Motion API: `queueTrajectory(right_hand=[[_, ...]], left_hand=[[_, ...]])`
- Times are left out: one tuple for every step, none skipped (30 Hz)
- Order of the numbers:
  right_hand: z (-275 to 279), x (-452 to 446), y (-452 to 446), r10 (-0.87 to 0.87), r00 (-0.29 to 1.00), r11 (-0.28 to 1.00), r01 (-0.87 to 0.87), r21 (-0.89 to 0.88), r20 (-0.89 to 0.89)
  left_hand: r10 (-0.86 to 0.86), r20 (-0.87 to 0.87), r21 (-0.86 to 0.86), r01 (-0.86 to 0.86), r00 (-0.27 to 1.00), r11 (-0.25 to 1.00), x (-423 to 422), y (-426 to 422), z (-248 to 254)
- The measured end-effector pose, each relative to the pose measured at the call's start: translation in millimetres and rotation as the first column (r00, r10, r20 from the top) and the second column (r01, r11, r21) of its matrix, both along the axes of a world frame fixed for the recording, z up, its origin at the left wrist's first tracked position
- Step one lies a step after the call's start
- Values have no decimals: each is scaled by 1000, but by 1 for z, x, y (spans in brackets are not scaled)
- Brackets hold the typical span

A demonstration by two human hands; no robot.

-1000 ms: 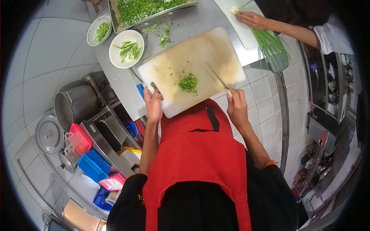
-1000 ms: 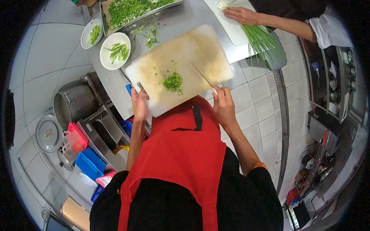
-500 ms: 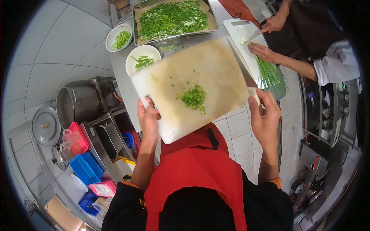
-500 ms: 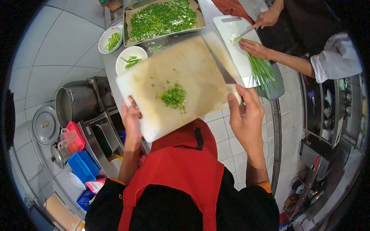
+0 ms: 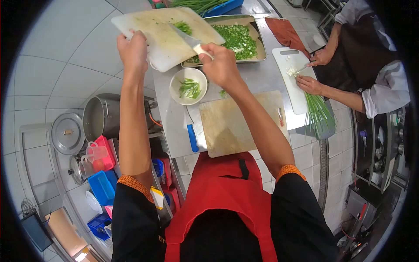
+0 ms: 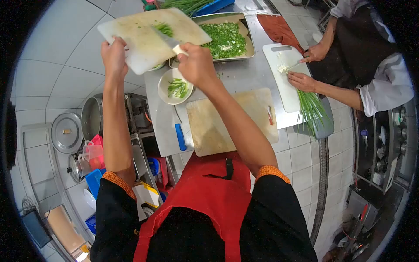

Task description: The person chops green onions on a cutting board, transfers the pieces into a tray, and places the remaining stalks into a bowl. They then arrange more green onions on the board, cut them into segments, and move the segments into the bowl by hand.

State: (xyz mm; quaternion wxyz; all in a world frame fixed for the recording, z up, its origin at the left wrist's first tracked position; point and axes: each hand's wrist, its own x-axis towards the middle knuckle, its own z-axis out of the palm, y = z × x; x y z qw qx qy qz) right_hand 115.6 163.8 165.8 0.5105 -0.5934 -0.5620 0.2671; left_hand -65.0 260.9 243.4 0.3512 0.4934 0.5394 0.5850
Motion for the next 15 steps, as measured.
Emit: queueTrajectory(right_hand=[[-11,0,14,-2,1000,1000,2,9,-1],[-28,-1,26,-63,998,998,63,-9,-27],[-41,1,36,-126,991,992,125,-29,-50],[-52,5,43,-133,990,991,132,-25,-46],[-55,10,46,-106,993,980,112,-162,43],[-59,15,50,-67,990,949,103,-297,128],[-65,15,52,-76,989,949,112,-296,131],[-62,9,48,-121,984,973,143,-183,129],[-57,3,43,-166,978,982,175,-66,125],[-51,-8,39,-178,981,981,171,88,72],[-40,-20,34,-182,983,956,173,238,18],[-30,-31,29,-197,980,955,188,229,20],[-18,-40,26,-100,995,981,97,171,7],[-12,-41,25,-1,1000,993,2,118,-12],[-13,-35,25,-12,1000,993,13,119,-10]], left_hand=[[15,-53,28,-14,998,1000,-3,11,-1],[12,-52,34,-10,999,999,-5,18,1],[25,-94,7,-24,995,1000,-5,25,1],[36,-135,-21,-39,990,999,-6,30,2],[30,-131,-22,-33,991,999,-10,33,0],[30,-165,-41,-37,986,998,-14,37,-1],[27,-199,-58,-39,980,998,-17,42,-2],[16,-197,-61,-29,980,998,-19,45,-2],[8,-207,-48,-19,978,999,-21,45,-1],[-1,-217,-40,-8,976,999,-21,44,-3],[-18,-216,-52,7,976,999,-18,41,-2],[-16,-245,-60,2,969,998,-14,38,3],[-14,-273,-64,-3,962,998,-11,36,6],[-10,-302,-41,-2,953,999,-10,34,7],[-20,-300,-39,9,954,999,-11,31,9]])
